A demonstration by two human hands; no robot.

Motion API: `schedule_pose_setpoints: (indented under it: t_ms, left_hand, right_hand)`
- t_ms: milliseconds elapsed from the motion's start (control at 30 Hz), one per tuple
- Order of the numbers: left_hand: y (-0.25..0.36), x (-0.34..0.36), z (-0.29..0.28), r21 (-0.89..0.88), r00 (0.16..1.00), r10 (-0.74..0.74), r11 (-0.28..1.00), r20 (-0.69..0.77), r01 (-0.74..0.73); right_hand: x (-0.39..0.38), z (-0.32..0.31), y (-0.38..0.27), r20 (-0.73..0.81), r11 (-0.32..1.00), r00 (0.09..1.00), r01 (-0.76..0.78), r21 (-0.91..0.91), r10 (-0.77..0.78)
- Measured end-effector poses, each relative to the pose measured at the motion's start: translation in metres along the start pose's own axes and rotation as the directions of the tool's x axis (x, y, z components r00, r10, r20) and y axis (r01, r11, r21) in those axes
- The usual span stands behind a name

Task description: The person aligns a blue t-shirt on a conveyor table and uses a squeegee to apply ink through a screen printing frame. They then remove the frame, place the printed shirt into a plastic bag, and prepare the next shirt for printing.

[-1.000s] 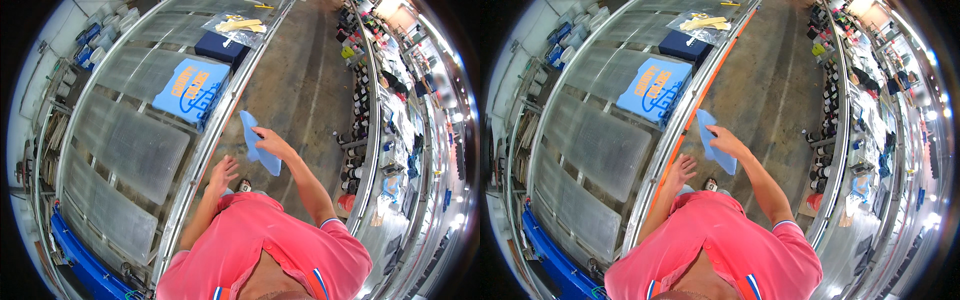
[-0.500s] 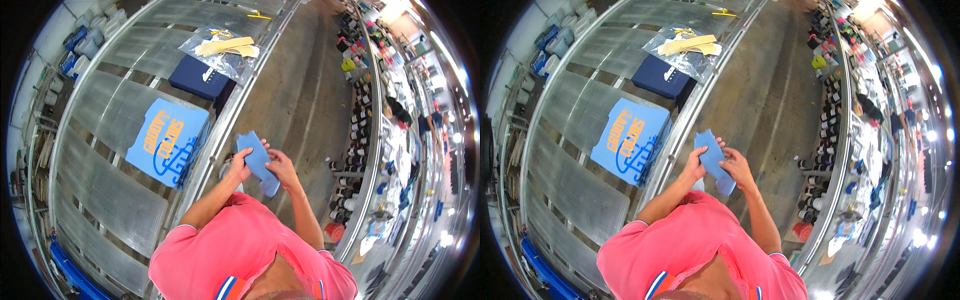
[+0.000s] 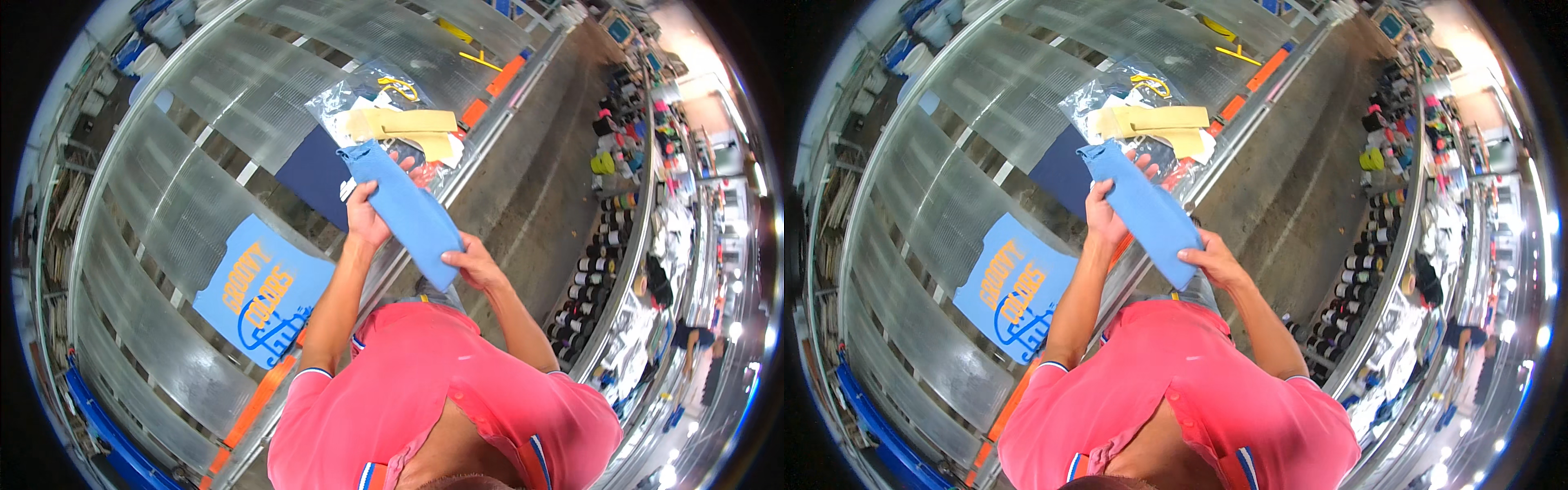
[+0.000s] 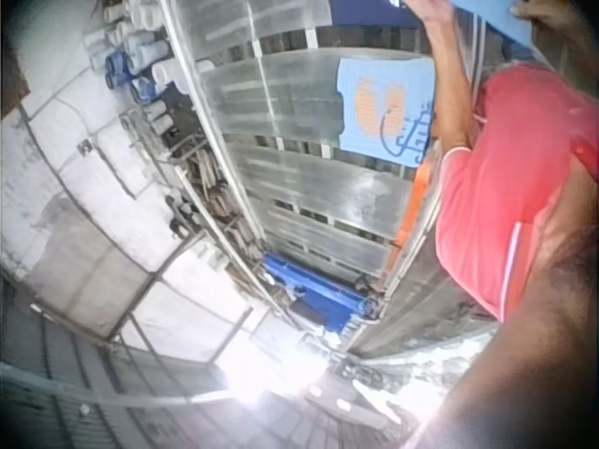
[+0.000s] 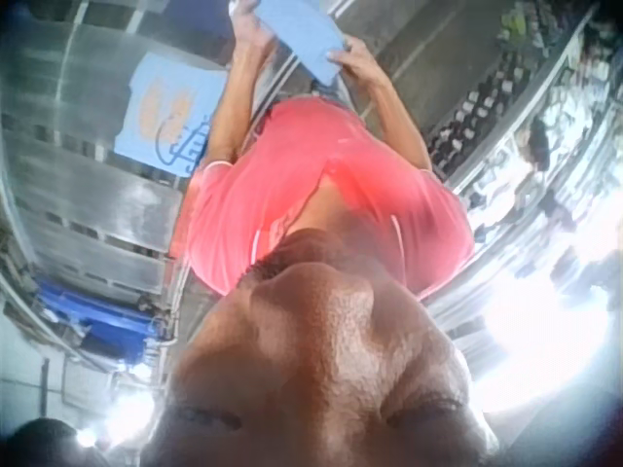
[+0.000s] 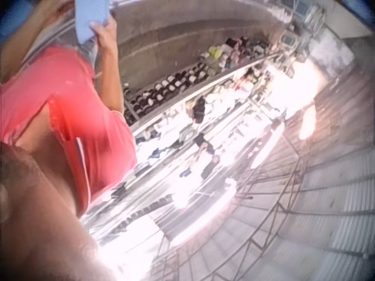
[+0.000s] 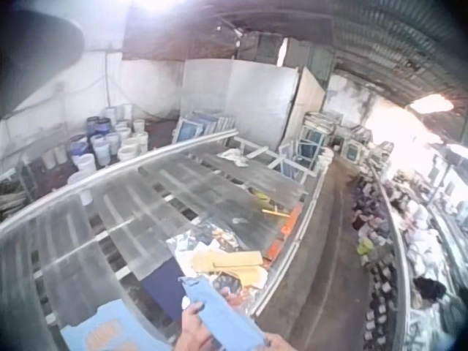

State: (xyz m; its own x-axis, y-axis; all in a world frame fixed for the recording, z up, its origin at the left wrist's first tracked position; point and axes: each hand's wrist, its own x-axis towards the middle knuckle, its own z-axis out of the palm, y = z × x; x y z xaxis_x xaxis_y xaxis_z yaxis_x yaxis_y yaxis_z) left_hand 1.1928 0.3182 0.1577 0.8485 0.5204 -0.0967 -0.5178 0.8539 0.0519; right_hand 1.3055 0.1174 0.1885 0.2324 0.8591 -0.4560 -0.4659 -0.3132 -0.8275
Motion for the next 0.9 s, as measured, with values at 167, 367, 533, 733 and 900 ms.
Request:
schedule_pose_setpoints:
  t_ms: [167,367,533,733,900]
  left_hand:
    - [0.044,0.134,-0.066,0.821,0.744,0.540,0.570,-0.394,0.021]
    - [0.085,0.290,-0.119,0.743,0.671,0.697,-0.584,0.253,0.327]
    - [0.101,0.347,-0.124,0.857,0.723,0.688,-0.407,0.061,0.315]
    - [0.127,0.276,0.005,0.588,0.601,0.786,0.557,-0.145,-0.587]
    - [0.046,0.187,-0.013,0.535,0.518,0.817,0.564,-0.253,-0.629]
  right_hand:
    - [0.072,-0.089,-0.112,-0.097,0.970,0.981,0.183,0.162,-0.169]
    - [0.167,-0.199,-0.245,-0.055,0.968,0.967,0.249,0.017,-0.248]
    - [0.218,-0.269,-0.278,-0.039,0.968,0.967,0.250,-0.012,-0.250]
    - [0.278,-0.300,-0.281,-0.001,0.975,0.985,0.168,0.143,-0.170]
    - [0.320,-0.259,-0.295,0.108,0.976,0.983,0.131,0.172,-0.151]
